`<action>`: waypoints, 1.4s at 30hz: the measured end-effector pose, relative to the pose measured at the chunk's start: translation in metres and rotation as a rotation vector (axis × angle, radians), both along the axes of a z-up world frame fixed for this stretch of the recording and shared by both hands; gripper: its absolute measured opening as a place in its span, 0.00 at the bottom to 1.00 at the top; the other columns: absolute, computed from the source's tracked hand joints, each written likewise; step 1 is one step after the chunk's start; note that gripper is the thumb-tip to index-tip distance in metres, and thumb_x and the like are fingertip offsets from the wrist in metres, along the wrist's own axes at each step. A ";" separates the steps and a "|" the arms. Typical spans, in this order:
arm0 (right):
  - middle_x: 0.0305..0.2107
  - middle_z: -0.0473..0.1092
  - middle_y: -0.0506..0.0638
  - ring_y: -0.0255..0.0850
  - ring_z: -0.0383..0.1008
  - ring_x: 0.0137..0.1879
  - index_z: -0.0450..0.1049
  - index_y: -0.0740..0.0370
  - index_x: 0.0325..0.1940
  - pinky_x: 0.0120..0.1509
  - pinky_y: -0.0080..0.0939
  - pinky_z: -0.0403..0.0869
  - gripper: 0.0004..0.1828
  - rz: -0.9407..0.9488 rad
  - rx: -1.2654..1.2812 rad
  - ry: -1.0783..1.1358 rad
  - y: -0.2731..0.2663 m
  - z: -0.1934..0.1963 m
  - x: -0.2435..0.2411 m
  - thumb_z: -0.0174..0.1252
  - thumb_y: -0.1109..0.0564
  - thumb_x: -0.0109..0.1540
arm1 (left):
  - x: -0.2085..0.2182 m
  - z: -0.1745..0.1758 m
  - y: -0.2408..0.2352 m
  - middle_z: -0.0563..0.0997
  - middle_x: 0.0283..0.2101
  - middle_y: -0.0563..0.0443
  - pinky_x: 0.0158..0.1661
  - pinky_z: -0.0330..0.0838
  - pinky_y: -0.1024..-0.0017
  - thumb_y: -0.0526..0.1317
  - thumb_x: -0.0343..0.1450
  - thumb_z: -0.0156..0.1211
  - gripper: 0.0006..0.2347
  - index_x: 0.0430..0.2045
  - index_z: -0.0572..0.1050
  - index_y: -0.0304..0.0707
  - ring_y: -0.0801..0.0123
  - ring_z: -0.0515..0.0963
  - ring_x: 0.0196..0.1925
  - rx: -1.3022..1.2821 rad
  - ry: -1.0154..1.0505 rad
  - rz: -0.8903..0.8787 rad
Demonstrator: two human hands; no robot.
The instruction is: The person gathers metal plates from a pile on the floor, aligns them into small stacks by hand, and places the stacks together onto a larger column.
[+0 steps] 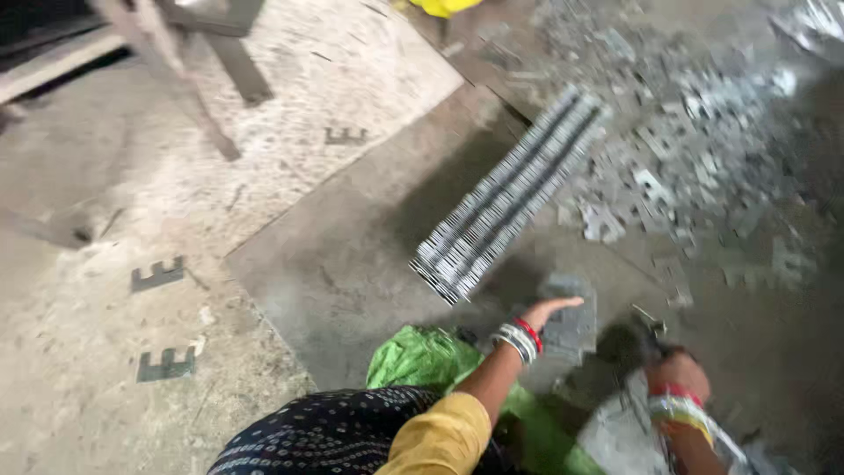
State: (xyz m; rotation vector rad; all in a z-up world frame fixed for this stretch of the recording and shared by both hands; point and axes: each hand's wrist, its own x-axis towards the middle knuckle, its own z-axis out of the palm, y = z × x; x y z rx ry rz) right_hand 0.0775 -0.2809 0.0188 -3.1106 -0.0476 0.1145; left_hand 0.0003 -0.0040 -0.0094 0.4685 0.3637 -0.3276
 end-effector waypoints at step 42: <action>0.41 0.78 0.58 0.40 0.80 0.43 0.75 0.65 0.52 0.46 0.40 0.78 0.20 0.127 1.166 0.120 0.076 0.065 -0.071 0.64 0.65 0.55 | 0.026 -0.061 -0.037 0.78 0.61 0.46 0.64 0.66 0.67 0.51 0.73 0.60 0.24 0.57 0.76 0.28 0.67 0.75 0.63 0.418 -0.370 -0.041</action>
